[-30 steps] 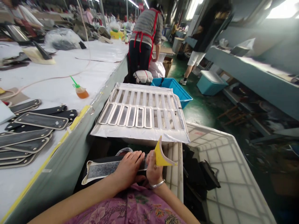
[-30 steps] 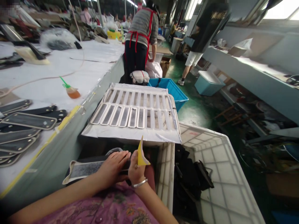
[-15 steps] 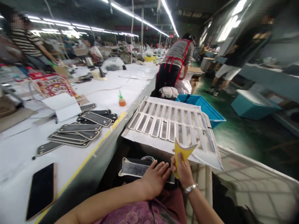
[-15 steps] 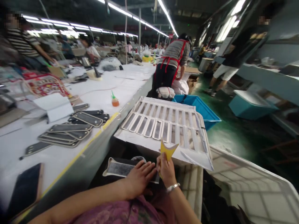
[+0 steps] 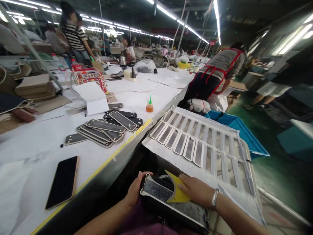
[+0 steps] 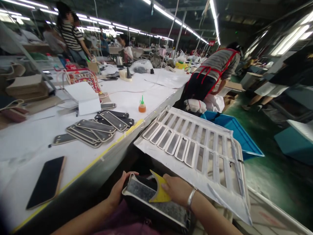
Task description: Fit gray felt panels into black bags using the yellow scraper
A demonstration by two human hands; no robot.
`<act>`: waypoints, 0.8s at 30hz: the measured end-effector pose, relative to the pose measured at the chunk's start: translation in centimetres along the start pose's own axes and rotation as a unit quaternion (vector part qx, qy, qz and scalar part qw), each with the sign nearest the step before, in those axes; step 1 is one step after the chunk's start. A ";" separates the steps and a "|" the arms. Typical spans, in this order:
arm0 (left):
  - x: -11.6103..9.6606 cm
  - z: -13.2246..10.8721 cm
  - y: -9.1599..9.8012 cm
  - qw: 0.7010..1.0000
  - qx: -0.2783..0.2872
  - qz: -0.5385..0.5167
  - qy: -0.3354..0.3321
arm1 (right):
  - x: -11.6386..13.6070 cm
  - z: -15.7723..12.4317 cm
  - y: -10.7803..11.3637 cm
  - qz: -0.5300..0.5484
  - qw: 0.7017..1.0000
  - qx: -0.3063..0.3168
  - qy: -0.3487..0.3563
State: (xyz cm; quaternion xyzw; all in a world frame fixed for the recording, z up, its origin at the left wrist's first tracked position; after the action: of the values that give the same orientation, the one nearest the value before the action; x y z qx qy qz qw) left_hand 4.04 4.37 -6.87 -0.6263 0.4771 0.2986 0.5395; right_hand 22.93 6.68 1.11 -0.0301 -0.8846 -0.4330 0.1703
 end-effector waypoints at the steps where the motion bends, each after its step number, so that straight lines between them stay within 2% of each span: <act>1: 0.0 -0.1 -0.1 1.000 -0.006 0.005 0.002 | 0.6 1.0 0.4 -0.049 0.999 -0.022 -0.008; 5: -0.2 0.0 0.3 1.000 -0.002 0.023 -0.015 | 4.7 4.8 1.2 -0.191 0.974 -0.124 0.015; 9: 1.0 0.4 0.8 1.000 0.020 -0.020 0.002 | 9.1 8.3 1.0 -0.210 0.955 -0.185 0.095; 13: 2.4 0.4 1.3 0.992 0.012 -0.115 0.059 | 12.6 10.3 0.5 -0.208 0.933 -0.195 0.219; 17: 2.3 0.1 0.3 0.955 0.007 -0.273 0.114 | 14.3 10.9 -0.3 -0.208 0.902 -0.176 0.334; 21: 2.6 -0.1 0.2 0.937 -0.058 -0.316 0.133 | 14.9 10.7 -0.7 -0.195 0.877 -0.188 0.397; 24: 3.5 -0.3 1.6 0.944 -0.136 -0.279 0.109 | 14.9 10.4 -0.9 -0.187 0.861 -0.205 0.427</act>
State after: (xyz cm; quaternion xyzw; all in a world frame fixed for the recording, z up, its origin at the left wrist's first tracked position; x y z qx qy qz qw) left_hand 3.85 3.22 -10.51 -0.8306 0.2938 0.1276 0.4555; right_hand 5.86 12.78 -0.52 0.2894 -0.6054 -0.5986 0.4374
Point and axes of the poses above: each hand's wrist, its own z-axis towards the middle knuckle, its own y-axis out of the back of the hand, x = y × z, the point moved 8 cm from there along z, towards the middle knuckle, and after that the axes turned 6 degrees about -y, right-handed, at the moved point
